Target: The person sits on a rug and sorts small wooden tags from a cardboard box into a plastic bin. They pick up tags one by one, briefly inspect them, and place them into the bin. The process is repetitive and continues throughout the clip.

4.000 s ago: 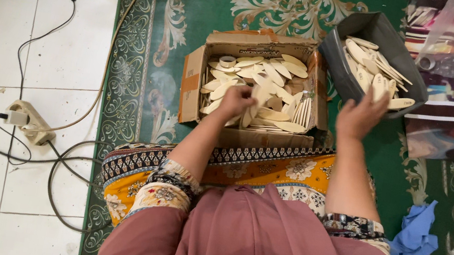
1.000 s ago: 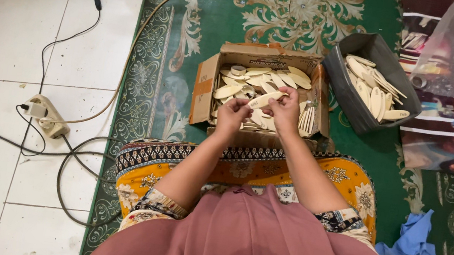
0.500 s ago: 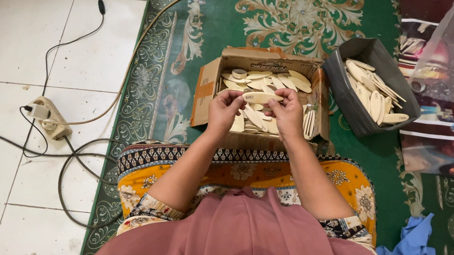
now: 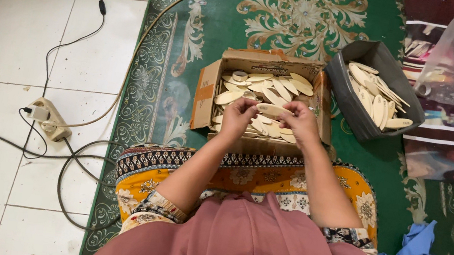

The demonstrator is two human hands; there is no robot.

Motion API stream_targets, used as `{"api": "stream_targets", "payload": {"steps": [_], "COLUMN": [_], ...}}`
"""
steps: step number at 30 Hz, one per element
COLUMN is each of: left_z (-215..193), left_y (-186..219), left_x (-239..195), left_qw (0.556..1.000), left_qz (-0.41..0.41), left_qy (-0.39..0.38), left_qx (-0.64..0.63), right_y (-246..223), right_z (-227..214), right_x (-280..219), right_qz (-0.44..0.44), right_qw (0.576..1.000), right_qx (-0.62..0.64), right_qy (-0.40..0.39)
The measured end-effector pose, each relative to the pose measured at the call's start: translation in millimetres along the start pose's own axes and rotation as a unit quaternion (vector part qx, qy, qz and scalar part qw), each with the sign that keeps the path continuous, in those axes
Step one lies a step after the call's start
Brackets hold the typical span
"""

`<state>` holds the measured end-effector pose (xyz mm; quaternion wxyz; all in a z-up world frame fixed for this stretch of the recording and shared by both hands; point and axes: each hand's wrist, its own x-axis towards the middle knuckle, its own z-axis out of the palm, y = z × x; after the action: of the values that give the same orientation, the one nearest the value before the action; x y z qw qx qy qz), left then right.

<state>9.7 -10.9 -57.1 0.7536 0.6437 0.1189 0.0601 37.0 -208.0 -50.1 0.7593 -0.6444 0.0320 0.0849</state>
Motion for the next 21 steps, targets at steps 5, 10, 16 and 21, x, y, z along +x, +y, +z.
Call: {"api": "stream_targets", "payload": {"steps": [5,10,16,21], "left_z": [-3.3,-17.7,-13.1,-12.8], "left_y": [-40.6,-102.0,-78.9,-84.8], "left_x": [10.3,38.1,29.4,38.6], "left_qw": [0.995,0.872,0.777,0.714], "left_qz": [0.007,0.074,0.167,0.181], "left_qy": [-0.053,-0.129,-0.162,-0.171], "left_qx": [0.089,0.466,0.585,0.654], "right_y": [-24.3,12.1,77.1,89.4], "right_z": [-35.9,-147.4,-273.4,-298.6], "right_x": [-2.0,44.3,107.6,118.3], "right_qz": [0.022,-0.103,-0.201,-0.112], "right_qw": [0.998,0.972,0.713,0.719], "right_qx": [-0.009,-0.136,-0.537,-0.575], "right_qy": [0.053,0.162,0.403,0.374]}}
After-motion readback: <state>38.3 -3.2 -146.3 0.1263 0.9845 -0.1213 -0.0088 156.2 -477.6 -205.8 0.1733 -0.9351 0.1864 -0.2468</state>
